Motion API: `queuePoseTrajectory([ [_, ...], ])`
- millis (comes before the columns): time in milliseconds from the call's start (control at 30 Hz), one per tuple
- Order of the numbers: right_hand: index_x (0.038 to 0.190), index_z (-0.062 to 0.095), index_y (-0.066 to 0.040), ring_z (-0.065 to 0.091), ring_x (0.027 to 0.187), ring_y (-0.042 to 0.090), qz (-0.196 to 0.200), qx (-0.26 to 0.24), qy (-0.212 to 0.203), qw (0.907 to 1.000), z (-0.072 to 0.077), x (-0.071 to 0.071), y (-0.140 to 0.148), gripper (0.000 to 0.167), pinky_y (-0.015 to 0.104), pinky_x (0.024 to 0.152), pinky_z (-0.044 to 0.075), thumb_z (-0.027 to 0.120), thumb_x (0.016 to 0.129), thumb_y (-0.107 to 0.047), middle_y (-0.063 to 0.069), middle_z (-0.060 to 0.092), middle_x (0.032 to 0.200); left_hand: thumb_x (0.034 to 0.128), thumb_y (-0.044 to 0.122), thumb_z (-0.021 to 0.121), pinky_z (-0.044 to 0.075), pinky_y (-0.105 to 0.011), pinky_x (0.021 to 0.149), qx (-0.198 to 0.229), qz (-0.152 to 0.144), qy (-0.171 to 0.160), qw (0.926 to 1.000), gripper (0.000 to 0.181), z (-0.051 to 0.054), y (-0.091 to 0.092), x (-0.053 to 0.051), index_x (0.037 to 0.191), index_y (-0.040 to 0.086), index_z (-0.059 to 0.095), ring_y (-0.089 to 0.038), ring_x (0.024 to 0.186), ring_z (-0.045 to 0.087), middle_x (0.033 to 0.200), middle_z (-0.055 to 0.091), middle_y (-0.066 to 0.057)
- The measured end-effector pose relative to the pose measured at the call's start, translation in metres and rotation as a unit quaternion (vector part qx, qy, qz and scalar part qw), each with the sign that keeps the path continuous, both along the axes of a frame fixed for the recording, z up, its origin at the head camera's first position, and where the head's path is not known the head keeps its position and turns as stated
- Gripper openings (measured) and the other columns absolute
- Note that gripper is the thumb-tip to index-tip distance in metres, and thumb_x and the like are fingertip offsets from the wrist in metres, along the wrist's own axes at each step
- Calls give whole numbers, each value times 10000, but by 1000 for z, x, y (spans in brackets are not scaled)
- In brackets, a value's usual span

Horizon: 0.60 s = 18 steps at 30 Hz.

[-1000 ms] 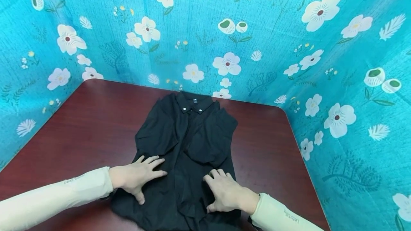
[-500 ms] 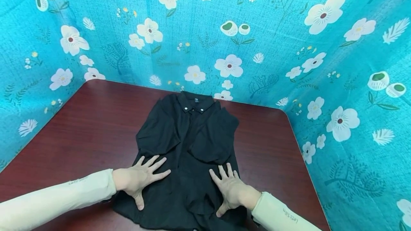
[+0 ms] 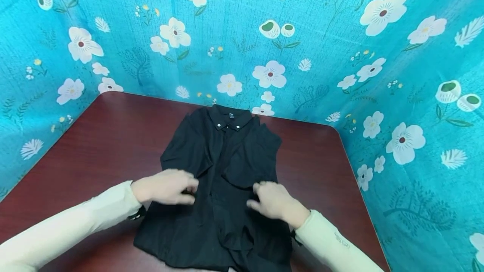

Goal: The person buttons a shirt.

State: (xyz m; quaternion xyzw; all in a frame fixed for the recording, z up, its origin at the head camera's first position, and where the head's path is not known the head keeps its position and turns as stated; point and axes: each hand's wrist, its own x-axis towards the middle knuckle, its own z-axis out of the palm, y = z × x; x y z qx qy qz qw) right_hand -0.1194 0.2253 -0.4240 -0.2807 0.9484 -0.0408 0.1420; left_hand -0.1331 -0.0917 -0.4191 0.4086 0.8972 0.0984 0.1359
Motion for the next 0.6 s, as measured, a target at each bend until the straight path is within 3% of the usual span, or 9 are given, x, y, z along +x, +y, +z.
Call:
queuePoseTrajectory([
  [33, 923, 615, -102, 525, 720, 165, -42, -202, 389, 9990, 0, -7, -3, 309, 334, 594, 444, 674, 856, -397, -5, 542, 815, 845, 355, 693, 426, -299, 611, 290, 177, 255, 9991, 151, 1, 2, -6, 843, 222, 622, -119, 719, 514, 798, 542, 60],
  [100, 845, 582, -124, 478, 670, 157, -158, -476, 1012, 9936, -1, -21, -8, 239, 320, 554, 409, 674, 861, -343, -14, 494, 752, 869, 341, 665, 410, -309, 600, 605, 558, 753, 9938, 160, 1, 6, -17, 846, 190, 618, -143, 720, 491, 809, 532, 28],
  [167, 877, 592, -99, 486, 725, 195, -317, -561, 1430, 9876, -4, -35, -14, 263, 346, 586, 425, 676, 853, -346, 26, 509, 807, 876, 366, 650, 444, -353, 706, 578, 966, 970, 9889, 290, -2, 11, -26, 1029, 120, 641, -199, 877, 518, 997, 566, -43],
  [233, 955, 596, -76, 499, 816, 252, -546, -502, 1586, 9846, -9, -47, -18, 342, 398, 640, 447, 680, 838, -386, 82, 530, 905, 875, 422, 634, 437, -432, 863, 364, 1353, 832, 9866, 559, -7, 15, -33, 1273, 40, 543, -297, 1104, 483, 1266, 501, -148],
  [300, 1062, 590, -50, 500, 935, 315, -797, -376, 1491, 9849, -13, -58, -22, 467, 462, 724, 458, 677, 826, -443, 147, 536, 1045, 860, 478, 628, 348, -510, 990, 105, 1659, 489, 9849, 776, -12, 19, -39, 1416, -3, 377, -381, 1290, 339, 1455, 323, -212],
  [400, 1248, 515, -24, 453, 1099, 394, -1079, -51, 1005, 9891, -18, -69, -27, 694, 533, 840, 435, 665, 801, -533, 214, 470, 1250, 838, 527, 632, 256, -564, 1039, -293, 1946, -3, 9804, 922, -21, 22, -47, 1471, -15, 238, -422, 1372, 186, 1526, 160, -232],
  [500, 1374, 406, -18, 398, 1197, 435, -1165, 327, 392, 9919, -22, -74, -33, 866, 550, 909, 406, 644, 781, -603, 245, 384, 1368, 841, 525, 634, 273, -564, 1029, -646, 1999, -207, 9775, 930, -30, 22, -52, 1475, -15, 219, -422, 1373, 181, 1530, 148, -226],
  [600, 1430, 334, -28, 379, 1231, 438, -1174, 629, 43, 9911, -26, -75, -37, 983, 543, 934, 395, 644, 743, -660, 253, 350, 1405, 866, 510, 612, 323, -532, 1009, -915, 1946, -254, 9763, 884, -35, 21, -53, 1469, -16, 237, -406, 1367, 208, 1529, 163, -215],
])
